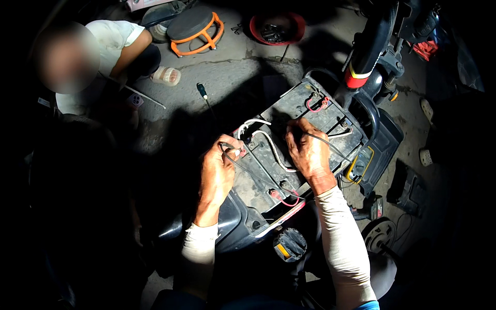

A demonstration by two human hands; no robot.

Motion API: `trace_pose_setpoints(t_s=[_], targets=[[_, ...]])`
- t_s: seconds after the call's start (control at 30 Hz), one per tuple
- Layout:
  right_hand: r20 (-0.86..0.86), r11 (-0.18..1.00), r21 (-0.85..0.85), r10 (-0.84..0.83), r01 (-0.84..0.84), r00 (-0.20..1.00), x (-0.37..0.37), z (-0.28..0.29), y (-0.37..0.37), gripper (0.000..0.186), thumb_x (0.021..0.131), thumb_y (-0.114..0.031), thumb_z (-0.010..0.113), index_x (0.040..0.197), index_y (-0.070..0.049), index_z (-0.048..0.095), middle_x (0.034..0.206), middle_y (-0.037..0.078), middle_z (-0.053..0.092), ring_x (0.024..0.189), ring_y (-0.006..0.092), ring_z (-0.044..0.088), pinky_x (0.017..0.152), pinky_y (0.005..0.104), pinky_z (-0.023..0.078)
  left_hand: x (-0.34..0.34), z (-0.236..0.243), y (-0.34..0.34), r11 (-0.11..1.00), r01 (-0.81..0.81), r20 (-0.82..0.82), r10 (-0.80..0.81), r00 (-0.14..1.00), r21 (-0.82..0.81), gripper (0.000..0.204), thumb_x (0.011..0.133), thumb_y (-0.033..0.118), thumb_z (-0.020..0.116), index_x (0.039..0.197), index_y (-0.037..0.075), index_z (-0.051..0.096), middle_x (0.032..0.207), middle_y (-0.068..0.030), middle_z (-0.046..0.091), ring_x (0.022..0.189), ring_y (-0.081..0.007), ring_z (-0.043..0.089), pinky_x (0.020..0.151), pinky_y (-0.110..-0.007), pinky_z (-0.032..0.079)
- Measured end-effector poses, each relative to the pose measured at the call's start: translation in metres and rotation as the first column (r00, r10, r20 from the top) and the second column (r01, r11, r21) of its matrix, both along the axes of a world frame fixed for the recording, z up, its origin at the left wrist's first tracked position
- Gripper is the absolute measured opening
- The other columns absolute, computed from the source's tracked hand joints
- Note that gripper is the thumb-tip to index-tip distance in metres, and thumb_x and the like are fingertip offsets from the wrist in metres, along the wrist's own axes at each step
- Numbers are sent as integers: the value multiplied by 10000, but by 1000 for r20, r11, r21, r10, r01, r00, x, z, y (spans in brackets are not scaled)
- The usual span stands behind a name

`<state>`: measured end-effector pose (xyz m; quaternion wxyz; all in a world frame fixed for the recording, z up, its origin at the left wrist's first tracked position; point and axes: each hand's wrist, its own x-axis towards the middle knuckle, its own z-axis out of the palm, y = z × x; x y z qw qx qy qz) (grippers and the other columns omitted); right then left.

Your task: The person removes a cover from a scooter and sits on the ground to access the battery compartment. They use a multimeter to test the battery terminals and handle the connecting wires.

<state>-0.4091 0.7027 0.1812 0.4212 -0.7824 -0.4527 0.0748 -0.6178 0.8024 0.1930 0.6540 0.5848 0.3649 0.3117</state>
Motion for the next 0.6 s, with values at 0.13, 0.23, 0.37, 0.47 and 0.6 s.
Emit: trace_pose_setpoints(t_s=[0.13,0.23,0.37,0.47,0.6], targets=[[20,1000,22,-14,13,1000,6,-2,-6,194,878,-169,722,1020,-42,685,913,177,740,817,376,729,737,430,584,6,6,-3,976,97,-198,-57,979,195,88,969,-53,600,1002,24,626,1067,-96,715,968,-166,667,899,-303,516],[-54,999,0,-41,41,998,2,2,-9,188,889,-176,710,1029,-52,696,908,218,732,812,418,719,715,482,573,6,6,-1,997,72,49,-73,996,27,141,866,-95,640,937,25,619,1003,-135,707,966,-226,687,889,-332,539],[-17,999,21,30,-30,999,1,-13,0,252,833,-198,733,985,-29,624,864,231,701,820,461,691,722,523,558,-2,13,1,998,67,-104,-65,992,19,58,924,9,652,956,43,618,1062,-124,705,961,-178,660,912,-309,520],[46,999,46,25,-27,999,4,-10,-6,227,854,-177,705,958,-12,590,831,202,679,767,392,709,675,498,555,-2,10,4,944,232,-305,-154,940,235,96,965,125,606,1015,49,573,1116,-140,704,1020,-206,660,940,-340,529],[80,999,7,38,-39,996,0,-8,-6,184,846,-63,606,1018,2,591,952,177,701,807,359,730,699,454,569,-10,4,13,942,213,-352,-113,929,258,146,1008,147,608,1077,32,550,1116,-126,685,1062,-224,654,929,-351,556]])
